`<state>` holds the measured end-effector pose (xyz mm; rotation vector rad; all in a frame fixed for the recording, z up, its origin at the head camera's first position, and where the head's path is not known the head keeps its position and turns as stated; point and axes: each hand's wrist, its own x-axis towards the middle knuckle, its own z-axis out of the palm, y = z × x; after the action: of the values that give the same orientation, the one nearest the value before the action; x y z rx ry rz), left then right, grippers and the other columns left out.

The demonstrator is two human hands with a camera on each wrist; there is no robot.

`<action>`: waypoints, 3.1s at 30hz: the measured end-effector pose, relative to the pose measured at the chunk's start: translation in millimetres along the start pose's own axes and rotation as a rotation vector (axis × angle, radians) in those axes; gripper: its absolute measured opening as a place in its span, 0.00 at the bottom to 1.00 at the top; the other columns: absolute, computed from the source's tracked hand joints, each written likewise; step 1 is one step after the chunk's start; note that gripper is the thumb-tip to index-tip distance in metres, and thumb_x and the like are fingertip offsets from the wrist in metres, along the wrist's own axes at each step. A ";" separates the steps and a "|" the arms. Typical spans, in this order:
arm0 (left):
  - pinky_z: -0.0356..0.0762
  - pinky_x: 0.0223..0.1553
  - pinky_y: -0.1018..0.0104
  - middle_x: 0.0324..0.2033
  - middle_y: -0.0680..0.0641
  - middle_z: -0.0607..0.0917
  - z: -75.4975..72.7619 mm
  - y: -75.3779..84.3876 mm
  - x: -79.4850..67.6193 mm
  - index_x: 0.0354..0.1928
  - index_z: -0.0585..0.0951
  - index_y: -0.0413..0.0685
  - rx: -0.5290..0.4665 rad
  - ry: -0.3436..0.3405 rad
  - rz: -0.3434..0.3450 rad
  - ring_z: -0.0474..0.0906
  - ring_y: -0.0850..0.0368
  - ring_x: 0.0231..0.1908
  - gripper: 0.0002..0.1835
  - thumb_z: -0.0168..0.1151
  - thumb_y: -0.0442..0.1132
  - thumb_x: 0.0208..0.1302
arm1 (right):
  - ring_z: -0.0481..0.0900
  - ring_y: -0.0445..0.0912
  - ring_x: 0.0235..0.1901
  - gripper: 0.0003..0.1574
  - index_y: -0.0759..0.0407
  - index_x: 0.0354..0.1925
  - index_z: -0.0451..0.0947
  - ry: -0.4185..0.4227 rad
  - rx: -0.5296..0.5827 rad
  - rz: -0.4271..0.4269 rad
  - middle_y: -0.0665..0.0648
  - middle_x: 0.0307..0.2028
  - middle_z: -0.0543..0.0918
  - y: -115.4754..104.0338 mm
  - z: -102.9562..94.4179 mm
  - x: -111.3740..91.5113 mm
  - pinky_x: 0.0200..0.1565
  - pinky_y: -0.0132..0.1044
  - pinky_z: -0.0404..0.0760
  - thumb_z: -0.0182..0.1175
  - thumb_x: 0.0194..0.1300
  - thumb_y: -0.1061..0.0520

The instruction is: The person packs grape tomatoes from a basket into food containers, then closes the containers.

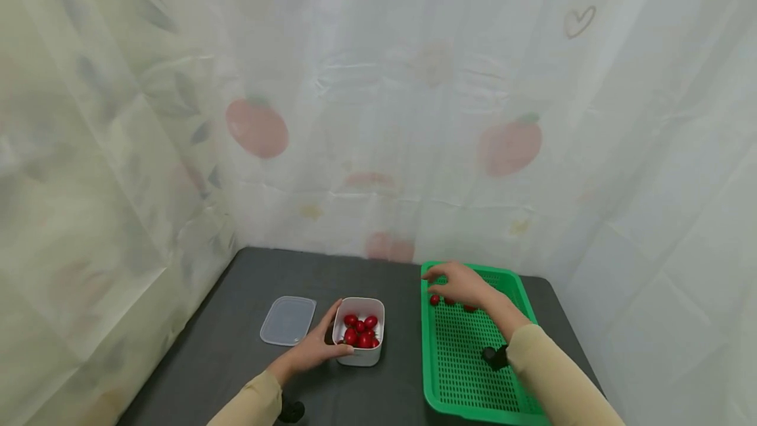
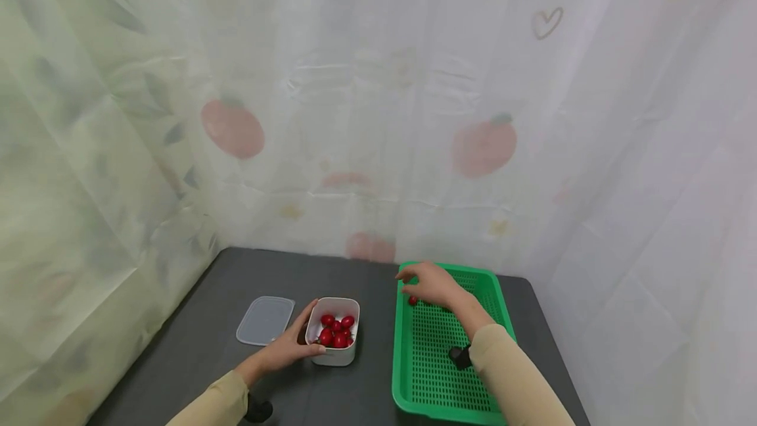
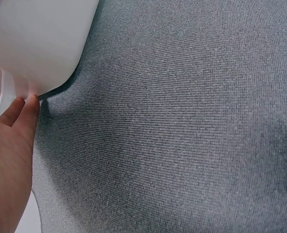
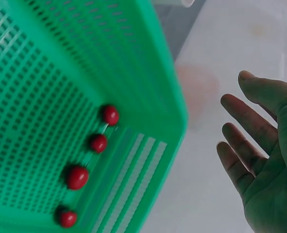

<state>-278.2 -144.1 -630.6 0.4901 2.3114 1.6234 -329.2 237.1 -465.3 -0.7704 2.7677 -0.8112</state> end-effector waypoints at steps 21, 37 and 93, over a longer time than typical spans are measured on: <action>0.64 0.66 0.39 0.79 0.38 0.50 1.7 3.2 1.2 0.83 0.40 0.55 -0.006 0.002 0.013 0.55 0.36 0.74 0.58 0.73 0.44 0.64 | 0.77 0.64 0.57 0.23 0.64 0.61 0.80 0.043 -0.084 0.168 0.65 0.56 0.82 89.2 8.4 -25.7 0.53 0.61 0.77 0.64 0.70 0.60; 0.68 0.65 0.45 0.79 0.40 0.50 2.1 2.0 -2.0 0.83 0.38 0.56 -0.047 -0.021 0.013 0.57 0.37 0.73 0.57 0.71 0.42 0.66 | 0.59 0.77 0.68 0.27 0.66 0.65 0.76 0.002 -0.196 0.282 0.70 0.63 0.76 112.9 35.1 -27.4 0.61 0.70 0.66 0.61 0.69 0.65; 0.64 0.67 0.40 0.79 0.41 0.51 7.7 6.4 -3.8 0.83 0.40 0.59 -0.012 -0.001 -0.009 0.56 0.37 0.73 0.59 0.73 0.47 0.64 | 0.81 0.63 0.49 0.15 0.60 0.53 0.85 -0.030 -0.286 0.287 0.63 0.51 0.84 122.4 55.3 -32.7 0.42 0.56 0.82 0.64 0.68 0.66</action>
<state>-270.9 -137.2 -627.0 0.4771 2.2982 1.6318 -338.6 316.8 -577.8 -0.4016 2.9078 -0.3528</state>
